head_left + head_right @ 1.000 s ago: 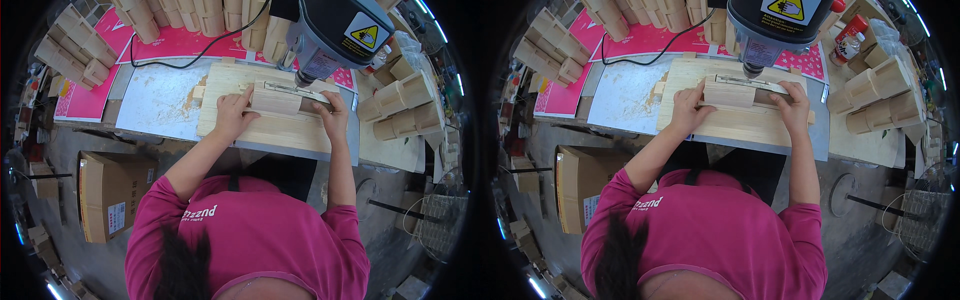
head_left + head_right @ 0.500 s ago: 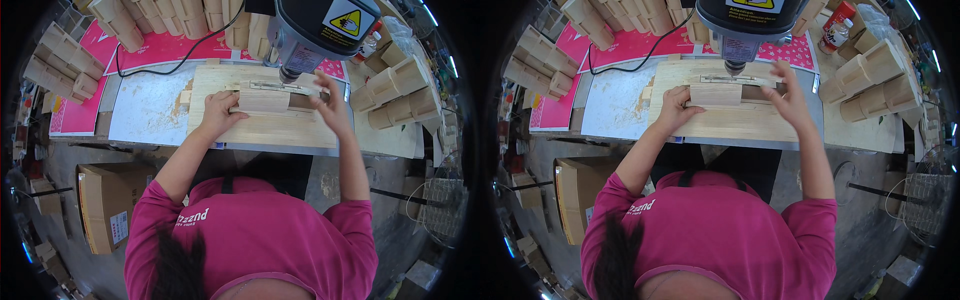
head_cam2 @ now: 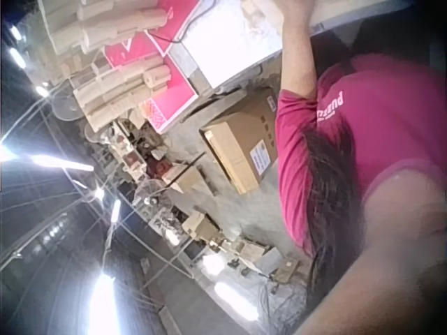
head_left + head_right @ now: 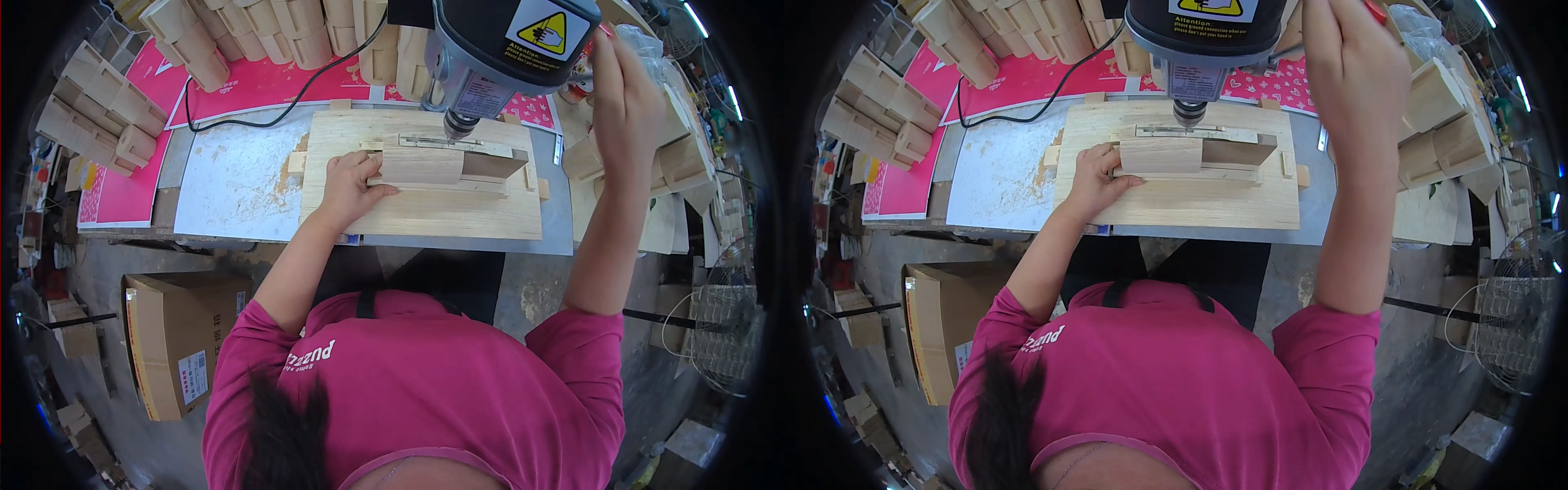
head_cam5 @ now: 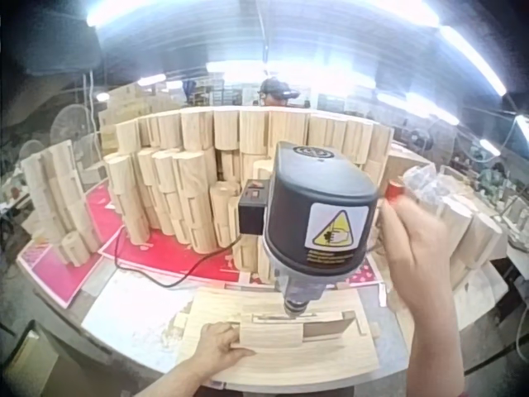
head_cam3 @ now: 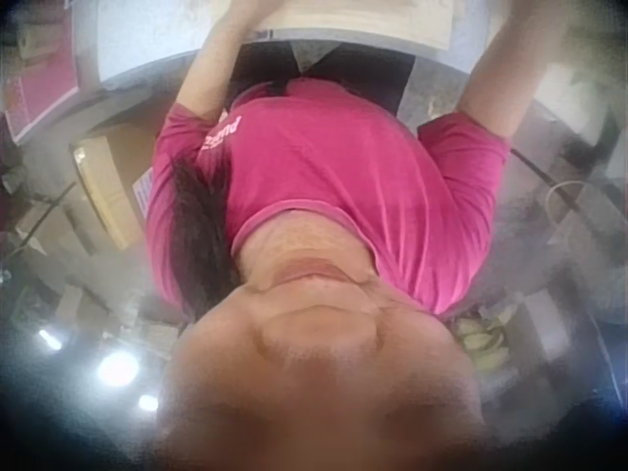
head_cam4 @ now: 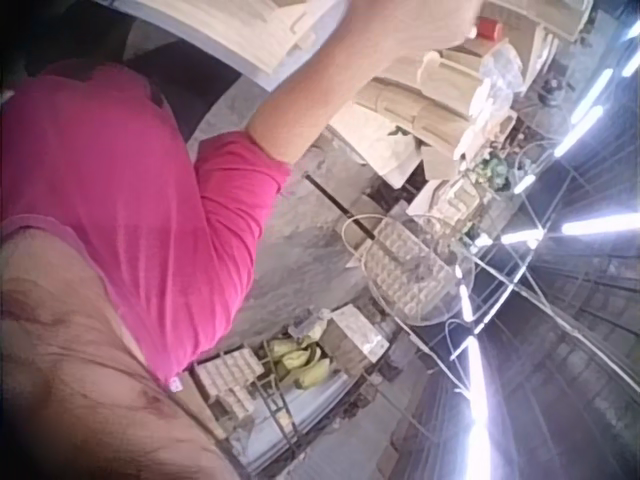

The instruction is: Using a drill press to drill holes or grooves into cylindrical wood blocks held in a jig.

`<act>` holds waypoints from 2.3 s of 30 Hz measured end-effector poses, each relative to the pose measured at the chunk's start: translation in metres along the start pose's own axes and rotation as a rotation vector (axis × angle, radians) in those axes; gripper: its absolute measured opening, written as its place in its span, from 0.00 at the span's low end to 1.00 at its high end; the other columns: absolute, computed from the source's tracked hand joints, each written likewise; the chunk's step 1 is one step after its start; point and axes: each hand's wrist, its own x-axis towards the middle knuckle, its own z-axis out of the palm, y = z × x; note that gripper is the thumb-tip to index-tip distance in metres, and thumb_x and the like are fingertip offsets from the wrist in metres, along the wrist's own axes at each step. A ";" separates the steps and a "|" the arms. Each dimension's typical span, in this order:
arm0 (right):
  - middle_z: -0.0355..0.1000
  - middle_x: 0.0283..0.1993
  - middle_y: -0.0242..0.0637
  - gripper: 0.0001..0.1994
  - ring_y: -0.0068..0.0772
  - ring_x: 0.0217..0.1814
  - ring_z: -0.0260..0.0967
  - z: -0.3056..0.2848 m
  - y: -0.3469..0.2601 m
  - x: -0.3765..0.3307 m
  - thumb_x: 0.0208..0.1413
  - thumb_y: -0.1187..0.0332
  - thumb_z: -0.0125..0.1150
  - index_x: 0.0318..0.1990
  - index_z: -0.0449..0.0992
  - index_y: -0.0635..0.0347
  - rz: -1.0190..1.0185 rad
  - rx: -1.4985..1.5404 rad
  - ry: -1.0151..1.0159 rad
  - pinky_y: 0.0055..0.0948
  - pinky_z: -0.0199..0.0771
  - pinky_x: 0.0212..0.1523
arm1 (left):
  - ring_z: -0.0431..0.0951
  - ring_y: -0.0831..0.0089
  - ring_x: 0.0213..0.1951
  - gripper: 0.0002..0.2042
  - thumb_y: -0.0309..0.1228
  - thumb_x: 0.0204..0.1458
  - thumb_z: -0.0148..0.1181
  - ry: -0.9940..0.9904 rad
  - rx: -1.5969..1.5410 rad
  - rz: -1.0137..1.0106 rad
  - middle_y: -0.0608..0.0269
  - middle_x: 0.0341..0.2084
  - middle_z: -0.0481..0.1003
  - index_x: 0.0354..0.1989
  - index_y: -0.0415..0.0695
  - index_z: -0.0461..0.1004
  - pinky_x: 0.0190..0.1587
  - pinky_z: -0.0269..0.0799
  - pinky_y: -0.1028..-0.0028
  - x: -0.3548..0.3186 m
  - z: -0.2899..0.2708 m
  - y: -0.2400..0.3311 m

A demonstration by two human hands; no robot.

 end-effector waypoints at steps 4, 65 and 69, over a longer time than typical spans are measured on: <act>0.60 0.16 0.39 0.07 0.33 0.16 0.57 0.009 -0.012 -0.060 0.54 0.72 0.52 0.28 0.71 0.67 -0.088 0.059 0.183 0.26 0.58 0.20 | 0.69 0.70 0.33 0.23 0.40 0.31 0.68 -0.025 0.008 -0.009 0.70 0.24 0.69 0.41 0.51 0.74 0.40 0.54 0.69 0.001 0.000 0.001; 0.62 0.22 0.27 0.12 0.18 0.20 0.56 0.030 0.046 0.043 0.57 0.63 0.48 0.36 0.72 0.64 0.146 0.210 0.145 0.19 0.57 0.23 | 0.70 0.71 0.34 0.24 0.44 0.28 0.70 -0.024 -0.074 -0.105 0.71 0.25 0.70 0.38 0.51 0.75 0.41 0.51 0.67 0.011 0.030 0.031; 0.64 0.24 0.28 0.13 0.17 0.24 0.58 0.044 0.080 0.049 0.58 0.62 0.48 0.43 0.71 0.61 0.173 0.368 0.112 0.20 0.58 0.24 | 0.69 0.70 0.36 0.25 0.45 0.27 0.71 -0.020 -0.196 -0.175 0.69 0.29 0.69 0.39 0.51 0.75 0.45 0.50 0.67 0.017 0.033 0.044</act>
